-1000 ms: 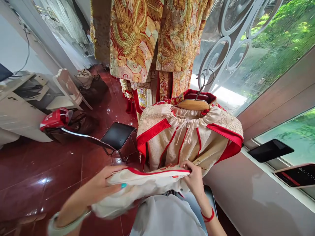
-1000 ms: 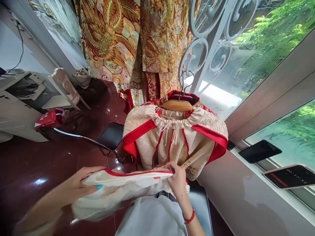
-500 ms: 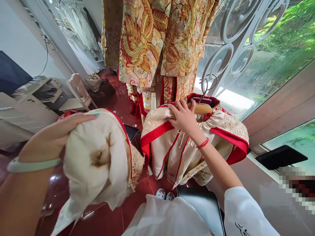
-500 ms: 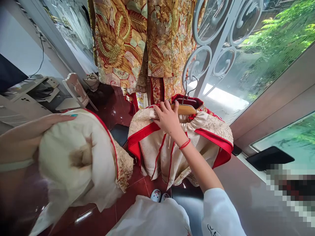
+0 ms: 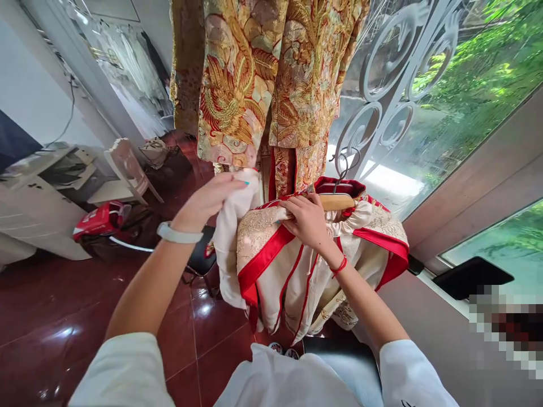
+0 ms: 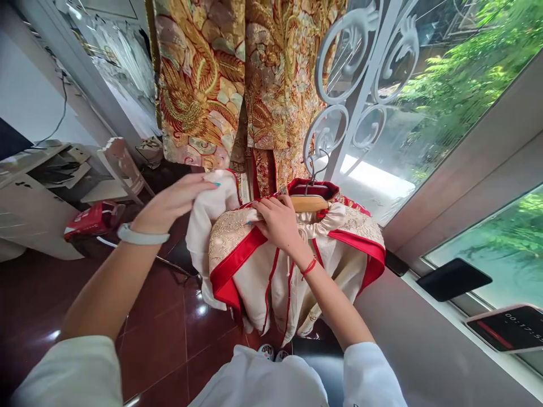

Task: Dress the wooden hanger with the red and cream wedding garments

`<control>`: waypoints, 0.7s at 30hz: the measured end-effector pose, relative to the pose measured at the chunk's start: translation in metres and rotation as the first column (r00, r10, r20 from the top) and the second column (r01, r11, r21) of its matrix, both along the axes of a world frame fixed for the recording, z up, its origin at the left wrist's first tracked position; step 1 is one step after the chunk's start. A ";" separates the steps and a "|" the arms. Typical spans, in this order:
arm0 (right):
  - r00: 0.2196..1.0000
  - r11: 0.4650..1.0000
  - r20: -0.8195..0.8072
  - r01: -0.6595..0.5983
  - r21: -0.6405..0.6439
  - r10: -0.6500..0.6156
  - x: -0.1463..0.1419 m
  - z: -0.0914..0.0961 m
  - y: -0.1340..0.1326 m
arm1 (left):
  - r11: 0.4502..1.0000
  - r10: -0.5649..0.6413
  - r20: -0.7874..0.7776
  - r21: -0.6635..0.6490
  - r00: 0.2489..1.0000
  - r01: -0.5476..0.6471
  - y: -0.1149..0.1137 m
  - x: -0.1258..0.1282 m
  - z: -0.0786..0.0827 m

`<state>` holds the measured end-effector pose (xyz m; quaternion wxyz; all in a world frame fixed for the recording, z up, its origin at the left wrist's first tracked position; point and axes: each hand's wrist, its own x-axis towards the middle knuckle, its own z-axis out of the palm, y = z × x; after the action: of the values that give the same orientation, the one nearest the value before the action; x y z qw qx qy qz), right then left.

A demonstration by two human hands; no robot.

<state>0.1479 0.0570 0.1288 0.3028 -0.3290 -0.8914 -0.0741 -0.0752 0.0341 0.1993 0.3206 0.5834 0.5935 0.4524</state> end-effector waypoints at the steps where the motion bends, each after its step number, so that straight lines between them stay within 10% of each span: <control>1: 1.000 1.000 -0.021 0.023 0.010 -0.023 -0.004 -0.003 0.003 | 0.998 -0.064 -0.107 -0.024 0.992 0.062 -0.004 0.016 -0.001; 3: 0.994 0.995 -0.060 0.092 0.032 -0.090 -0.012 -0.009 0.010 | 0.993 -0.121 -0.394 -0.036 0.911 0.116 -0.020 0.049 -0.008; 8: 0.972 0.977 -0.177 0.178 0.116 -0.156 -0.025 -0.027 0.026 | 0.963 0.237 -0.749 0.267 0.619 -0.045 -0.068 0.103 -0.075; 13: 0.951 0.968 -0.269 0.197 0.154 -0.151 -0.028 -0.035 0.033 | 0.868 0.450 -0.546 0.454 0.707 -0.201 -0.085 0.104 -0.144; 21: 0.965 0.929 -0.244 0.177 0.325 -0.099 -0.026 -0.040 0.041 | 0.918 0.359 -0.423 0.321 0.832 -0.233 -0.105 0.120 -0.172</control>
<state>0.1217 0.0977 0.0884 0.4476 -0.3397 -0.7995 -0.2124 0.0445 -0.0706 0.0271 0.0132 0.6124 0.6738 0.4132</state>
